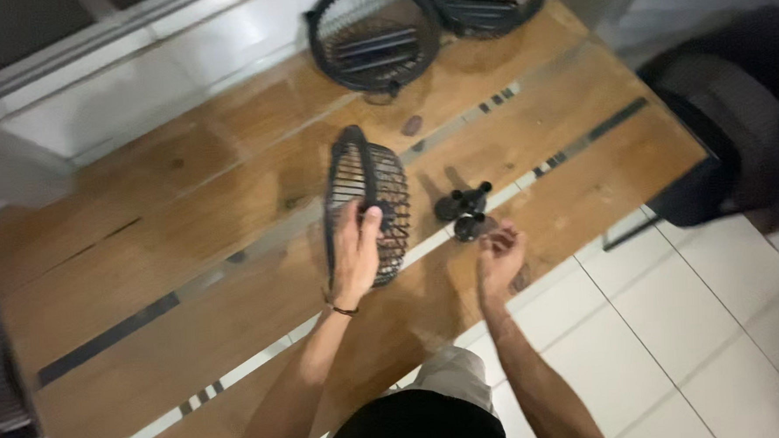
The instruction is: The person assembles a small black wire basket on a wooden table. They insert a short handle into the basket, then attach two longer legs, and finally place a circular wire lid on top.
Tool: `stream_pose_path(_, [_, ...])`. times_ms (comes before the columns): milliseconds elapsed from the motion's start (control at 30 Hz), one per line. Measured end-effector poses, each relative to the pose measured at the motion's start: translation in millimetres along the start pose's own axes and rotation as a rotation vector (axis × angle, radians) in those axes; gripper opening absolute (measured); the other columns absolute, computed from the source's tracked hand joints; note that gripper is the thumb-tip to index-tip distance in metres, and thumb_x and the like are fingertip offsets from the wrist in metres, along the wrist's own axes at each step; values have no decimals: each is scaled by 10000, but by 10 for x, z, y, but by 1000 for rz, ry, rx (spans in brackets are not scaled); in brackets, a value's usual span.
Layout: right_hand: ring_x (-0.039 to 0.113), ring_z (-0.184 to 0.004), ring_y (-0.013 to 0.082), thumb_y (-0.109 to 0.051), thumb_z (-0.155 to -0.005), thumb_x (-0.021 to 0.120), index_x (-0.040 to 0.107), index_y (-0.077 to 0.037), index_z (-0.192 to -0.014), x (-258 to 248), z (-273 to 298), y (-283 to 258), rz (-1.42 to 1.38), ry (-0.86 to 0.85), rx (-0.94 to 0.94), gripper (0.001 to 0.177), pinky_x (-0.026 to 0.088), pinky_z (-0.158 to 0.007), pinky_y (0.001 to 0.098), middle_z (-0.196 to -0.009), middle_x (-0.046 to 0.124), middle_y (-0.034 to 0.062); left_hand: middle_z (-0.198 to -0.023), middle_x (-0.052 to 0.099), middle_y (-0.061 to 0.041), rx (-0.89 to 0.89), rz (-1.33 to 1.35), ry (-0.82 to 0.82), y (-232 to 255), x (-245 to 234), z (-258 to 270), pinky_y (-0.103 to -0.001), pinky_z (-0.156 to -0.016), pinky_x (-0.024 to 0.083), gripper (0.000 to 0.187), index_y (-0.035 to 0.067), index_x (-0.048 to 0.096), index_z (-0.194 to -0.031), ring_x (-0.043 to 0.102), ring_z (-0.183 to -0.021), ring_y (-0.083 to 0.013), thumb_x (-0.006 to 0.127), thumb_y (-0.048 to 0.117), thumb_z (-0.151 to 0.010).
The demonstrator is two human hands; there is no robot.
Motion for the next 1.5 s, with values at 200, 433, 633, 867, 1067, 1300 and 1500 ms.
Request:
stream_pose_path(200, [672, -952, 152, -44, -820, 783, 580, -14, -1327, 23, -408, 473, 108, -245, 168, 547, 551, -845, 287, -1070, 692, 72, -986, 660, -41, -180, 418, -35, 8, -27, -28, -306, -640, 581, 381, 33, 609, -1226, 599, -731, -122, 540, 345, -1017])
stream_pose_path(433, [665, -929, 240, -234, -1029, 731, 672, 60, -1220, -110, -99, 164, 341, -267, 89, 355, 548, -828, 346, -1041, 731, 156, -990, 650, -57, -296, 657, -103, -53, -225, -47, -307, -651, 594, 420, 51, 545, -1281, 619, -765, -122, 528, 385, -1026])
stream_pose_path(633, [718, -929, 162, -249, -986, 539, 544, -110, -1410, 174, 132, -1289, -225, -624, 228, 446, 581, -784, 288, -1118, 657, 20, -1055, 692, -97, -347, 740, -217, 46, -404, -24, -338, -671, 622, 435, 96, 465, -1315, 706, -846, -171, 484, 410, -1015])
stream_pose_path(867, [726, -914, 197, -135, -881, 769, 643, -90, -1339, 638, 72, -2478, 340, -821, -478, 477, 568, -823, 302, -1035, 748, 116, -1086, 683, -137, -355, 695, -232, 102, -340, -70, -357, -669, 631, 415, 99, 444, -1300, 725, -816, -211, 478, 410, -1027])
stream_pose_path(1067, [771, -814, 224, -124, -777, 744, 610, -136, -1341, 884, 44, -2773, 433, -944, -595, 580, 605, -742, 319, -969, 773, 85, -1070, 728, -117, -278, 757, -234, 33, -366, -83, -325, -664, 615, 414, 102, 478, -1295, 730, -809, -184, 463, 416, -1025])
stream_pose_path(1300, [730, -598, 237, -125, -702, 697, 534, -192, -1468, 1007, 150, -3070, 647, -1171, -654, 786, 611, -607, 351, -863, 780, 64, -1049, 675, -75, -285, 706, -151, 0, -344, -90, -312, -692, 612, 403, 76, 535, -1288, 727, -825, -151, 508, 386, -1032])
stream_pose_path(1500, [696, -1031, 355, -18, -877, 568, 421, -76, -1571, 944, 124, -2983, 358, -1183, -715, 712, 561, -879, 381, -1280, 669, 240, -1047, 684, -101, -307, 732, -179, 53, -362, -70, -336, -624, 623, 413, 73, 509, -1305, 720, -785, -174, 495, 384, -1034])
Point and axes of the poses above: each hand's wrist, its own z-axis away from the middle knuckle, its own x-axis out of the palm, y = z × x, the point moved 1 cm from there along -z, towards the middle knuckle
